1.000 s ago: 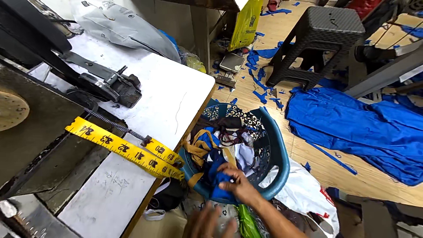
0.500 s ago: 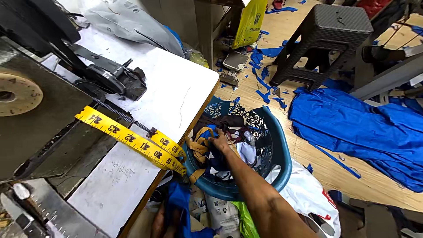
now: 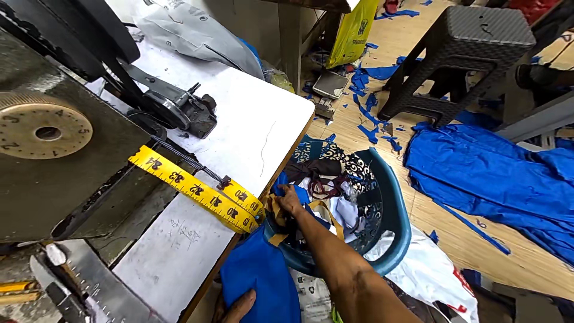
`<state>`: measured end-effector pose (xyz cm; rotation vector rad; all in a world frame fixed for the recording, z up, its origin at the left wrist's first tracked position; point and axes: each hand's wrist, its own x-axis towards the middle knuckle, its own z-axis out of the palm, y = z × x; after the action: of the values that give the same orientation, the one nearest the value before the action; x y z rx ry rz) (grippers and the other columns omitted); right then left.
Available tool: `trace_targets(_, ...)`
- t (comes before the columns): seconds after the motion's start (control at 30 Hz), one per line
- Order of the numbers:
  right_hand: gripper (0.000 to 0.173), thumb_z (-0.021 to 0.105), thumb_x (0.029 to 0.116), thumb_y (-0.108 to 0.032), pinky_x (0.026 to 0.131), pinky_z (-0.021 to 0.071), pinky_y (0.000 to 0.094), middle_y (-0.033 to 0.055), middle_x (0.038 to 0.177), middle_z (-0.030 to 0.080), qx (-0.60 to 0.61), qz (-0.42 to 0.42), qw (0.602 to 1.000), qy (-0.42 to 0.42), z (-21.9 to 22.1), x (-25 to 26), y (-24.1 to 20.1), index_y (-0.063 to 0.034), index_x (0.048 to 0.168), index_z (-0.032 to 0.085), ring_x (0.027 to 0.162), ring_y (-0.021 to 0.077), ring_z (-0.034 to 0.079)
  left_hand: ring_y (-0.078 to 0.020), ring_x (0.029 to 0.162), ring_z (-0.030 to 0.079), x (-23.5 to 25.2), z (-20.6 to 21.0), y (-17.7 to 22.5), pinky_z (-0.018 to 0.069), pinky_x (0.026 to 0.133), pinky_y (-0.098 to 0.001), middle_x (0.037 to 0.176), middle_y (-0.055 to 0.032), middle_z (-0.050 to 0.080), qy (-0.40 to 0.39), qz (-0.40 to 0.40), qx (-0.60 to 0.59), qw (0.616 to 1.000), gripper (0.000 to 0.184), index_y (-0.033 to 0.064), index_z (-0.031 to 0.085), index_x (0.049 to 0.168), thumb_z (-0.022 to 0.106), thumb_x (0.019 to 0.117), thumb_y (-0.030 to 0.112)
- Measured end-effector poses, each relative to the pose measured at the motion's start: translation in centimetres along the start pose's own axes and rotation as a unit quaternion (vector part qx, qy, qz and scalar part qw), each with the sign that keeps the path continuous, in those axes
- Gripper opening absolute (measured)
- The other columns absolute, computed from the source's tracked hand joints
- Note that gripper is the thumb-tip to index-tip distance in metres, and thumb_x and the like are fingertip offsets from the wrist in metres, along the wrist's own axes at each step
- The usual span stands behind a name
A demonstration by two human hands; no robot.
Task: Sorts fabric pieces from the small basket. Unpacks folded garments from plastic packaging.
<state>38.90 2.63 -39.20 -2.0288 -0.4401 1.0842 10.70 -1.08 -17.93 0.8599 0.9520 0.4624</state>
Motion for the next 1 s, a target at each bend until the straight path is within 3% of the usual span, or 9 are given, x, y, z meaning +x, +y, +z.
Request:
trace_targets(0.13,0.067,0.073,0.0939,-0.010,0.116,0.0404,0.0516,0.0226,0.157,0.043,0.085,-0.032,0.996,0.003,-2.2,0.2,-0.1,-0.0022,0.154,0.044,0.141,0.0357,0.047,-0.0099,0.090,0.072,0.1,0.4,0.3,0.0618,0.084,-0.0332,0.096,-0.0002,0.073,0.001,-0.015,0.026,1.000,0.036,0.0036,0.048,0.121,0.056,0.0867,-0.003)
trace_targets(0.27,0.063,0.078,0.0904,-0.011,0.112,0.0448,0.0528,0.0200,0.153,0.050,0.171,-0.094,0.979,0.054,-6.3,-3.0,-0.7,-0.0024,0.148,0.053,0.137,0.0336,0.052,-0.0078,0.100,0.069,0.1,0.3,0.7,0.0597,0.091,-0.0322,0.111,-0.0004,0.067,-0.036,-0.037,0.017,0.999,0.059,0.0032,0.031,0.142,0.058,0.0890,0.006)
trace_targets(0.33,0.054,0.077,0.0906,-0.010,0.100,0.0524,0.0509,0.0156,0.147,0.057,0.213,-0.131,0.965,0.080,-9.4,-6.0,-1.0,-0.0050,0.142,0.060,0.126,0.0294,0.060,-0.0095,0.099,0.071,0.0,0.2,0.5,0.0602,0.089,-0.0341,0.108,0.0009,0.071,-0.041,-0.038,-0.031,0.998,0.051,0.0072,0.038,0.136,0.057,0.0887,0.007)
trace_targets(0.57,0.027,0.057,0.0906,0.010,0.066,0.0591,0.0299,0.0014,0.087,0.072,0.492,-0.180,0.820,0.230,-18.3,-12.0,1.4,-0.0059,0.110,0.068,0.073,0.0104,0.067,-0.0142,0.091,0.073,-0.3,2.5,0.0,0.0625,0.084,-0.0365,0.100,-0.0067,0.072,-0.012,-0.071,0.016,0.997,0.049,0.0014,0.043,0.129,0.060,0.0854,-0.011)
trace_targets(0.63,0.027,0.049,0.0999,0.000,0.077,0.0599,0.0282,-0.0015,0.096,0.073,0.546,-0.195,0.781,0.230,-19.6,-13.5,2.3,-0.0120,0.117,0.065,0.086,0.0076,0.070,-0.0139,0.095,0.070,-0.5,3.5,-0.3,0.0610,0.087,-0.0349,0.108,-0.0105,0.067,-0.001,-0.071,0.059,0.996,0.059,-0.0025,0.036,0.140,0.064,0.0878,-0.009)
trace_targets(0.73,0.040,0.041,0.1105,-0.024,0.097,0.0556,0.0325,0.0026,0.131,0.066,0.412,-0.255,0.846,0.222,-19.4,-16.5,2.7,-0.0123,0.146,0.052,0.115,0.0089,0.064,-0.0157,0.092,0.071,-0.3,4.2,-0.8,0.0616,0.084,-0.0368,0.105,-0.0111,0.068,-0.002,-0.089,0.036,0.995,0.053,-0.0005,0.038,0.137,0.061,0.0894,-0.003)
trace_targets(0.83,0.043,0.047,0.1065,-0.016,0.091,0.0584,0.0281,0.0050,0.130,0.067,0.381,-0.271,0.856,0.221,-18.3,-20.7,0.2,-0.0032,0.147,0.051,0.111,0.0077,0.066,-0.0176,0.088,0.073,-0.2,4.3,-1.5,0.0631,0.079,-0.0391,0.100,-0.0098,0.071,-0.023,-0.101,-0.012,0.995,0.048,0.0027,0.042,0.131,0.054,0.0863,-0.007)
trace_targets(0.9,0.031,0.045,0.1044,-0.009,0.075,0.0577,0.0294,0.0092,0.107,0.070,0.425,-0.146,0.868,0.212,-16.7,-24.8,-4.2,-0.0001,0.132,0.056,0.088,0.0111,0.066,-0.0190,0.096,0.072,0.1,4.6,-2.0,0.0626,0.082,-0.0401,0.113,-0.0116,0.068,-0.038,-0.093,-0.006,0.995,0.065,0.0056,0.035,0.144,0.055,0.0845,-0.009)
trace_targets(1.0,0.045,0.045,0.1079,-0.025,0.097,0.0546,0.0312,0.0095,0.132,0.065,0.475,-0.155,0.865,0.054,-9.7,-24.1,-0.8,-0.0023,0.147,0.048,0.115,0.0122,0.064,-0.0253,0.123,0.061,0.5,5.5,-3.4,0.0578,0.096,-0.0438,0.147,-0.0165,0.051,-0.045,-0.053,0.053,0.996,0.094,0.0123,0.022,0.161,0.065,0.0811,-0.012)
